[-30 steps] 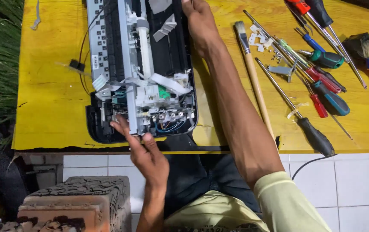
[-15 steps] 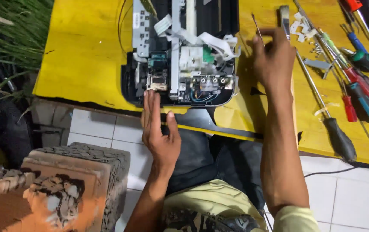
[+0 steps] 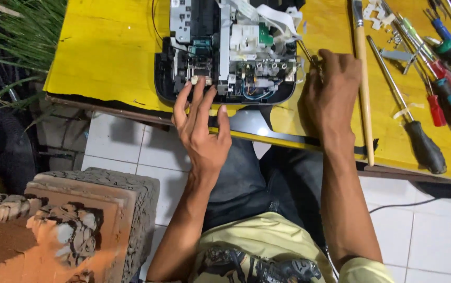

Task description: The person is disassembling a printer by disconnecting internal cables and using a brush to clean the components on a repair bench.

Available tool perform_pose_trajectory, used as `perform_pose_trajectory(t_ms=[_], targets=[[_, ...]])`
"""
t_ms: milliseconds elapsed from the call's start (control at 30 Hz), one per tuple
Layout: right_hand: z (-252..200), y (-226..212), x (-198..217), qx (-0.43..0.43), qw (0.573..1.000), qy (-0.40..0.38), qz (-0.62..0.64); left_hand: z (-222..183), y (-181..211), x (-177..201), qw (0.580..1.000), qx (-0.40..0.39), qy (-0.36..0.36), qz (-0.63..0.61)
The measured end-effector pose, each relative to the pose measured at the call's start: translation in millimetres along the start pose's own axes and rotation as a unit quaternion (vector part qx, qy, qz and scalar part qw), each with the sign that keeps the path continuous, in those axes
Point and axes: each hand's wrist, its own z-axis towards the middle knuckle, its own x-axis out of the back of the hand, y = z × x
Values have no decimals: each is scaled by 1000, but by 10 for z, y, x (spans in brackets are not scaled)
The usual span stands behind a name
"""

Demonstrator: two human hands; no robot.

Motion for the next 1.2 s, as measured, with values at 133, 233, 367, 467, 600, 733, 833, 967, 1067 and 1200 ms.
perform_pose_trajectory(t_ms=[133,233,367,467,600,733,833,967,1067,1200], targets=[[-206,-299,247,18,992,124,24,77,-66,-42,1000,2,10,-15],[-251,-870,283,-21,988,133,81,178,-106,-93,999,1,27,-46],[-153,-1070,3,-39,979,43,194,239,-152,-141,993,0,39,-110],[-86,-1060,-74,-62,979,-2,196,243,-153,-125,991,4,41,-130],[-27,-954,-130,-91,968,-49,229,241,-155,-123,988,16,44,-148],[-1,-961,-149,-90,961,-41,258,266,-147,-148,987,13,42,-152],[-18,-955,-200,-126,949,-38,285,238,-149,-180,987,14,42,-155],[-46,-951,-214,-146,936,-32,318,237,-151,-197,990,-3,39,-134],[-70,-962,-205,-152,929,-32,336,238,-134,-181,993,-17,26,-113],[-56,-939,-210,-132,932,-31,336,222,-165,-190,995,-32,12,-89]])
